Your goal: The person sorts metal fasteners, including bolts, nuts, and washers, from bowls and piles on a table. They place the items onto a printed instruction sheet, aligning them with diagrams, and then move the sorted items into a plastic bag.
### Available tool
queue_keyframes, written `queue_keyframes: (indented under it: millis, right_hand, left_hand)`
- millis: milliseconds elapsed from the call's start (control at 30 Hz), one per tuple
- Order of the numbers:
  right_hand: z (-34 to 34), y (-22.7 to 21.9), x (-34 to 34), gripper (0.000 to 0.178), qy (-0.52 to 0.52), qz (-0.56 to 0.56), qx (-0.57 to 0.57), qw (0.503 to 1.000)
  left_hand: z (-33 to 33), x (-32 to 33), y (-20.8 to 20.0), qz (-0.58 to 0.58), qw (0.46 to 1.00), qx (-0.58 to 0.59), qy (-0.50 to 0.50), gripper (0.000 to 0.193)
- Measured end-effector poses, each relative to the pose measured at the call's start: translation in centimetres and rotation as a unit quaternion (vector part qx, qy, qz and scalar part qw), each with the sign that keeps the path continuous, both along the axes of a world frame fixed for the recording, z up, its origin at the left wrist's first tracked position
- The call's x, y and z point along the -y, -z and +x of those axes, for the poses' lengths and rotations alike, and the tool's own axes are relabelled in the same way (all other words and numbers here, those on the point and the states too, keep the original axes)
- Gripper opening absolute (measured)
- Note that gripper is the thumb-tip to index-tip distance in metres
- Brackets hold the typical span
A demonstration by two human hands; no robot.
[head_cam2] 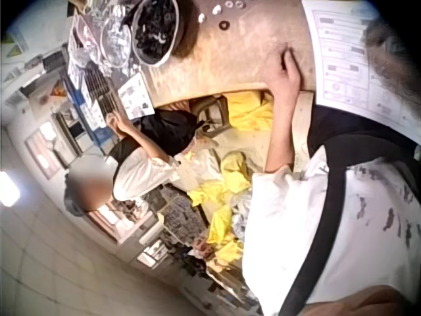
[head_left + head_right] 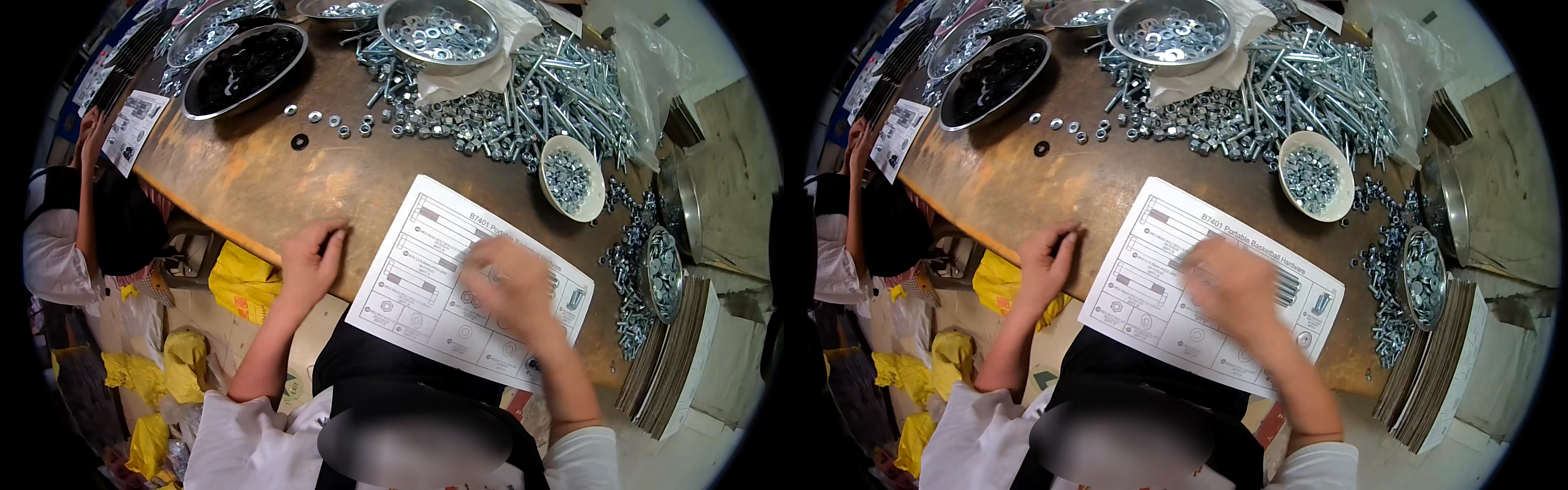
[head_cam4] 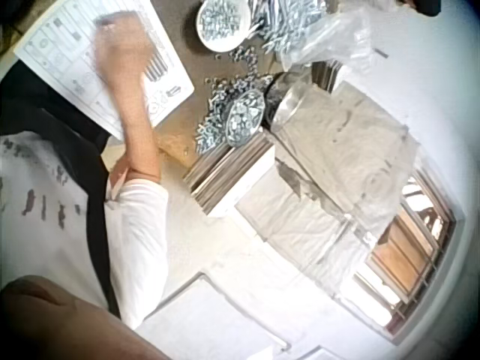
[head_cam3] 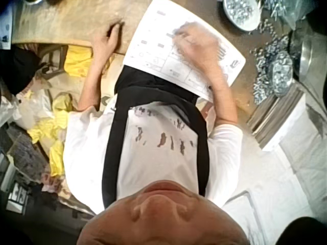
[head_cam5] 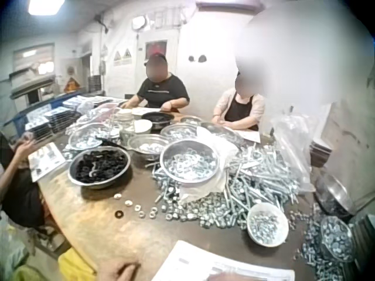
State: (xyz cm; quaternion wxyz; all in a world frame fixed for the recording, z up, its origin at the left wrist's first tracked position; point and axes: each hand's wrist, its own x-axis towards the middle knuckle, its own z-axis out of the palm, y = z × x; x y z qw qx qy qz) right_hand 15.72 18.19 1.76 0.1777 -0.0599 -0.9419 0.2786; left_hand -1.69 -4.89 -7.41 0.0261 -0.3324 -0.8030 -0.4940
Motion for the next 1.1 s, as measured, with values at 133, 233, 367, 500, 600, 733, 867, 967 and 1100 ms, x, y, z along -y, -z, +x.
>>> queue_keyframes:
  millis: [133, 233, 367, 500, 600, 733, 867, 967, 1100]
  right_hand:
    - [-0.1, 3.6, 7.8, 0.014, -0.074, 0.048, 0.024, 0.996]
    - [-0.1, 4.6, 9.3, 0.016, -0.063, 0.062, 0.032, 0.996]
    - [0.1, 4.7, 9.7, 0.019, -0.043, 0.097, 0.082, 0.991]
    - [-0.2, 2.2, 9.5, 0.021, -0.034, 0.019, 0.111, 0.993]
    - [0.0, 2.0, 9.2, 0.022, -0.017, -0.006, 0.105, 0.994]
    - [0.8, 1.6, 8.3, 0.023, -0.01, -0.05, 0.13, 0.99]
    - [1.3, 0.1, 7.8, 0.022, 0.008, -0.077, 0.135, 0.988]
    - [2.1, -0.3, 7.1, 0.017, 0.041, -0.09, 0.111, 0.989]
    - [2.9, -0.1, 6.6, 0.017, 0.068, -0.105, 0.065, 0.99]
  left_hand:
    - [0.4, -1.0, -0.6, -0.019, 0.998, -0.057, 0.017, 0.012]
    - [0.1, -0.7, 0.0, -0.013, 0.998, -0.058, 0.023, 0.011]
    - [0.4, -0.1, 0.8, -0.043, 0.997, -0.062, 0.013, 0.011]
    - [-1.7, -1.2, -1.0, 0.008, 0.987, 0.155, 0.052, 0.016]
    - [-5.4, -3.3, -2.5, 0.04, 0.984, 0.151, 0.091, 0.023]
    - [-13.4, -9.1, -4.4, 0.018, 0.998, -0.018, 0.052, 0.024]
    - [-21.5, -14.7, -2.2, -0.035, 0.991, -0.125, -0.028, 0.032]
    - [-24.7, -18.0, -1.3, -0.076, 0.996, -0.03, -0.018, 0.036]
    - [-26.7, -19.8, -1.5, -0.115, 0.993, 0.005, -0.012, 0.041]
